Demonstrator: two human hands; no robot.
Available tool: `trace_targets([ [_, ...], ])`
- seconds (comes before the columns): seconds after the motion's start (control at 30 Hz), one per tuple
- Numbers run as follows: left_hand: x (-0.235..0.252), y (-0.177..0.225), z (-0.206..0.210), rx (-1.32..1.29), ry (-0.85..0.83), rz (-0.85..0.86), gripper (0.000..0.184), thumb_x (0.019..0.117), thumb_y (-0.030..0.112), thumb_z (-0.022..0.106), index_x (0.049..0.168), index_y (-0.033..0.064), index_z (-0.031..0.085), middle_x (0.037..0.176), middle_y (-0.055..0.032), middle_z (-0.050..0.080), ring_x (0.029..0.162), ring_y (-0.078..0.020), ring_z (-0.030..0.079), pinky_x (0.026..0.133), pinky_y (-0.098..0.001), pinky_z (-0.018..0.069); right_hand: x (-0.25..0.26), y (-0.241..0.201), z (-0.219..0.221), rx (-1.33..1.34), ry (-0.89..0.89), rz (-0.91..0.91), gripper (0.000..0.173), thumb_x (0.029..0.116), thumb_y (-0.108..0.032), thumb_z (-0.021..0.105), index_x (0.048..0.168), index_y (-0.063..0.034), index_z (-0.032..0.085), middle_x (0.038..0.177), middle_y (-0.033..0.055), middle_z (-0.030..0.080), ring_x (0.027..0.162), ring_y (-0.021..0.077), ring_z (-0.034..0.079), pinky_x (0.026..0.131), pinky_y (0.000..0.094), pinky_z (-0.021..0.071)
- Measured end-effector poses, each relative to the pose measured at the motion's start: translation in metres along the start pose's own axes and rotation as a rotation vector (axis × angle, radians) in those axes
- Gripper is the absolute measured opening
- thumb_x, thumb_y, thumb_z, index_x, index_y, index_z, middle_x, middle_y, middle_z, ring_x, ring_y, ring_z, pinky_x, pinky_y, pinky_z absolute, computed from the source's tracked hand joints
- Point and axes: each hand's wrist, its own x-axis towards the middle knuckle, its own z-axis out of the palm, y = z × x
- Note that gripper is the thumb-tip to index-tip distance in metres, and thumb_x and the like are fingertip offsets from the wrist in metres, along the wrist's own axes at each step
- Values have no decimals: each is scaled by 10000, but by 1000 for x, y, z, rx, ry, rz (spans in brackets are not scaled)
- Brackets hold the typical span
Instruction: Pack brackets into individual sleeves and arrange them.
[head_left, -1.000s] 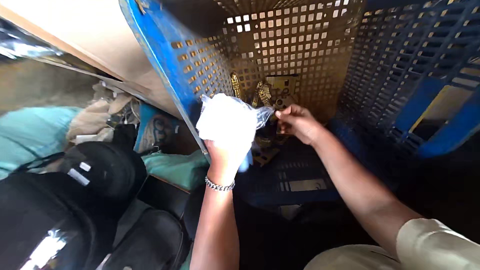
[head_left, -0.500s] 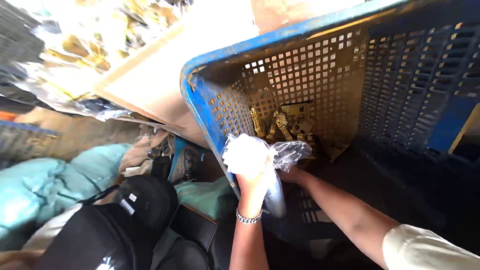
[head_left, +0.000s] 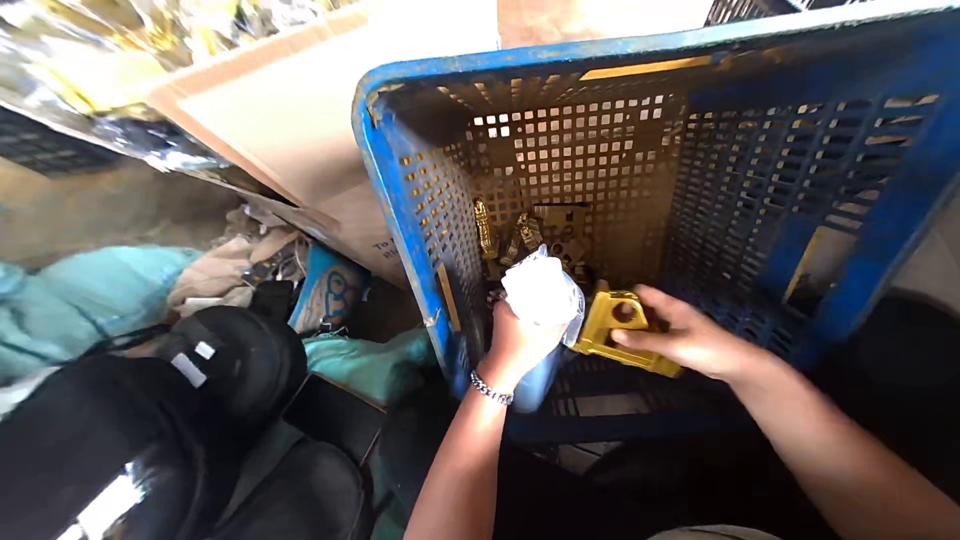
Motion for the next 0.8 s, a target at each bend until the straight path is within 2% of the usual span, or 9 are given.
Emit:
trace_targets([
  [0.1, 0, 28, -2, -289, 48, -400, 527, 816, -32, 798, 1259, -92, 519, 1042, -75, 670, 947, -41, 656, 874, -206, 556, 19, 17, 32, -196, 262, -216, 417, 936, -173, 679, 1254, 56, 537, 1099, 112, 684, 981, 77, 685, 870, 247, 577],
  [0.23, 9, 37, -10, -455, 72, -532, 310, 863, -114, 710, 1119, -27, 560, 865, -23, 711, 804, -58, 700, 776, -220, 592, 26, 19, 60, -683, 124, -301, 307, 932, -94, 658, 1169, 93, 603, 1187, 296, 645, 903, 417, 715, 760, 549, 587],
  [0.3, 13, 34, -12, -446, 75, -521, 313, 867, -111, 707, 1133, -37, 560, 882, -30, 700, 826, -58, 690, 802, -219, 582, 29, 23, 59, -557, 152, -308, 343, 895, -111, 666, 1174, 80, 609, 1178, 264, 655, 954, 347, 705, 808, 484, 585],
  [0.4, 19, 35, -15, -465, 112, -517, 295, 862, -111, 712, 1112, -25, 580, 880, -27, 713, 824, -56, 698, 787, -211, 584, 26, 21, 49, -40, 127, -292, 531, 856, -118, 688, 1313, 83, 506, 1209, 111, 647, 1061, 57, 657, 904, 213, 561],
  [0.5, 20, 36, -15, -481, 108, -552, 259, 882, -94, 700, 1096, 0, 588, 875, -20, 691, 791, -54, 677, 729, -203, 575, 26, 8, 52, 165, 137, -191, 503, 907, -102, 665, 1330, 44, 438, 1099, 66, 662, 918, 71, 707, 807, 256, 620],
  [0.57, 22, 34, -16, -480, 122, -554, 208, 894, -92, 692, 1049, 10, 599, 818, -28, 704, 698, -58, 666, 621, -192, 549, 36, 17, 60, -179, 292, -302, 425, 948, -132, 649, 1272, 107, 512, 1102, 128, 682, 955, 94, 696, 848, 250, 583],
  [0.6, 20, 33, -17, -463, 119, -549, 215, 889, -92, 697, 1052, 6, 596, 817, -25, 706, 694, -51, 664, 624, -188, 550, 39, 21, 64, -425, 331, -336, 375, 944, -124, 651, 1215, 123, 571, 1119, 205, 688, 946, 219, 713, 835, 357, 593],
  [0.67, 12, 31, -17, -367, 78, -527, 323, 870, -76, 725, 1149, -41, 566, 922, -43, 686, 829, -49, 670, 765, -203, 571, 41, 17, 73, -743, 187, -214, 370, 967, -112, 624, 1248, 121, 566, 1259, 332, 604, 940, 438, 709, 807, 539, 587],
  [0.8, -6, 18, -10, 95, -141, -272, 559, 787, 126, 841, 1203, -156, 597, 1100, -185, 701, 1049, -125, 668, 966, -279, 523, 56, 11, 68, -539, 33, 79, 752, 934, -150, 680, 1495, 129, 263, 1422, 319, 508, 1242, 396, 602, 1055, 504, 476],
])
